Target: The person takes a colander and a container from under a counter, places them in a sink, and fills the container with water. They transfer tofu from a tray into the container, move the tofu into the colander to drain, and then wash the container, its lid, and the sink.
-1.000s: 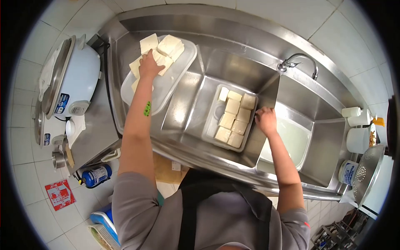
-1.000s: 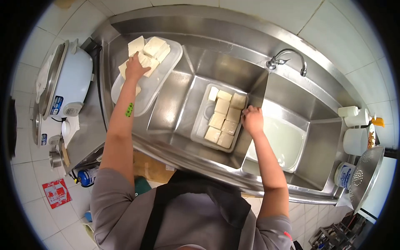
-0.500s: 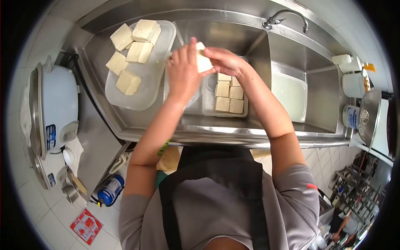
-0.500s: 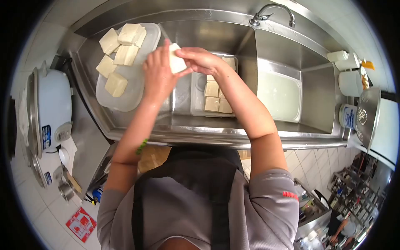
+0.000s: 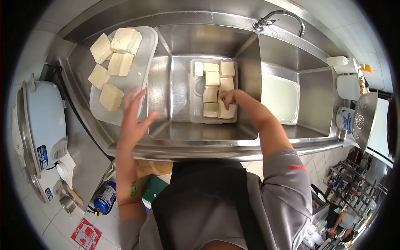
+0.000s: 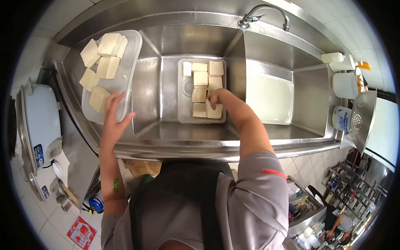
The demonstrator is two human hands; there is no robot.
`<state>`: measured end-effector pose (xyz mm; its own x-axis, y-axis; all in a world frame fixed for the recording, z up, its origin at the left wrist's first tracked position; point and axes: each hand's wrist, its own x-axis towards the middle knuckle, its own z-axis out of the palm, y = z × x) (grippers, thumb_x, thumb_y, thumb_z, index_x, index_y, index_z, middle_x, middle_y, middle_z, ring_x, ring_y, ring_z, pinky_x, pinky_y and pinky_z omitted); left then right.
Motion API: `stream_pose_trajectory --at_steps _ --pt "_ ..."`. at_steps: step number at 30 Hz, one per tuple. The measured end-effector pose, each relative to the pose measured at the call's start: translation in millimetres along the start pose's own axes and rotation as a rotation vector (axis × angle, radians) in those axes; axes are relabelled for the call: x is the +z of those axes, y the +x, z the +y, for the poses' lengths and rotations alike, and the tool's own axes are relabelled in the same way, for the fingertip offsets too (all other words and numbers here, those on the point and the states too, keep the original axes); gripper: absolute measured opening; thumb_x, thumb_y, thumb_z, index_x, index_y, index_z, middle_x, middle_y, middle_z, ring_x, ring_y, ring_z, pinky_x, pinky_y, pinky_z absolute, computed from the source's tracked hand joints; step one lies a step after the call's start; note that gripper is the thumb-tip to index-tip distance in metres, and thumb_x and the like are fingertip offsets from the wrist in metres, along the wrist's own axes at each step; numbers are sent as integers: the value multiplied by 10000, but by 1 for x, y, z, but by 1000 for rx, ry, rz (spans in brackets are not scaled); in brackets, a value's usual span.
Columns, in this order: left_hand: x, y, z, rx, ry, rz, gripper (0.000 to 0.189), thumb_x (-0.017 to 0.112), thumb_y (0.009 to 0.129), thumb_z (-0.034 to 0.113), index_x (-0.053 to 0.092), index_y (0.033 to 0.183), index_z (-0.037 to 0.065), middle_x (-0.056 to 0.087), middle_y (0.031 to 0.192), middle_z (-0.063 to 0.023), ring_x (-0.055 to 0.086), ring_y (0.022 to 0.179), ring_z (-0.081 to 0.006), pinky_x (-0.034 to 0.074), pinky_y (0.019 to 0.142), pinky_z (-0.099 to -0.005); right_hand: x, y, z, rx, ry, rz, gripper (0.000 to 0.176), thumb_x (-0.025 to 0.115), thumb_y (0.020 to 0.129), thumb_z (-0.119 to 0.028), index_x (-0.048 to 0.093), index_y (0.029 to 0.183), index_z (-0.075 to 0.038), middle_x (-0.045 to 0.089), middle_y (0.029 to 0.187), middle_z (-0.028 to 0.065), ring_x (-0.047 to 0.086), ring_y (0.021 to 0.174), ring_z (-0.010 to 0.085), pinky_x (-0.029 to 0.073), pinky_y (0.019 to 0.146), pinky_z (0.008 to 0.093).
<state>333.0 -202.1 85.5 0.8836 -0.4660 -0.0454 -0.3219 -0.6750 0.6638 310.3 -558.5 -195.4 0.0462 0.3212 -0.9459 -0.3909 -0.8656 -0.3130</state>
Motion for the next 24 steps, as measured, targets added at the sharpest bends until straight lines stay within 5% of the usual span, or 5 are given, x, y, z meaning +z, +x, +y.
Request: stream_pose_trajectory --at_steps 5,7,18,20,24 --pt "-34 -27 -23 -282 -53 239 457 608 768 180 448 1186 87 367 1265 -93 335 1188 -227 261 976 -370 13 99 42 144 -133 -55 725 701 591 -94 395 1248 -100 326 1329 143 378 1174 286 345 913 432" --pt "-38 -36 -35 -396 -173 334 413 580 796 168 452 1184 100 361 1274 -70 322 1201 -201 264 975 -362 21 105 44 253 -42 -39 878 729 555 -83 271 1305 -75 335 1320 125 339 1202 287 323 938 436" --pt "-53 -20 -120 -420 114 431 411 616 772 244 499 1124 65 400 1217 -108 384 1137 -241 330 916 -350 67 106 33 124 -655 500 374 513 794 -118 490 1161 -51 408 1271 136 405 1158 280 373 907 389" --pt "-53 -3 -149 -386 295 384 672 661 709 335 382 1207 -20 345 1260 -198 326 1181 -308 289 964 -373 67 91 26 205 -479 687 362 540 764 -104 521 1121 -48 423 1263 115 421 1144 273 383 899 386" --pt "-47 28 -145 -457 316 232 1000 722 584 441 214 1286 -59 271 1302 -250 244 1225 -350 234 1006 -380 24 40 -10 90 -536 583 402 580 749 -203 528 1105 -22 472 1206 145 467 1090 285 388 894 374"
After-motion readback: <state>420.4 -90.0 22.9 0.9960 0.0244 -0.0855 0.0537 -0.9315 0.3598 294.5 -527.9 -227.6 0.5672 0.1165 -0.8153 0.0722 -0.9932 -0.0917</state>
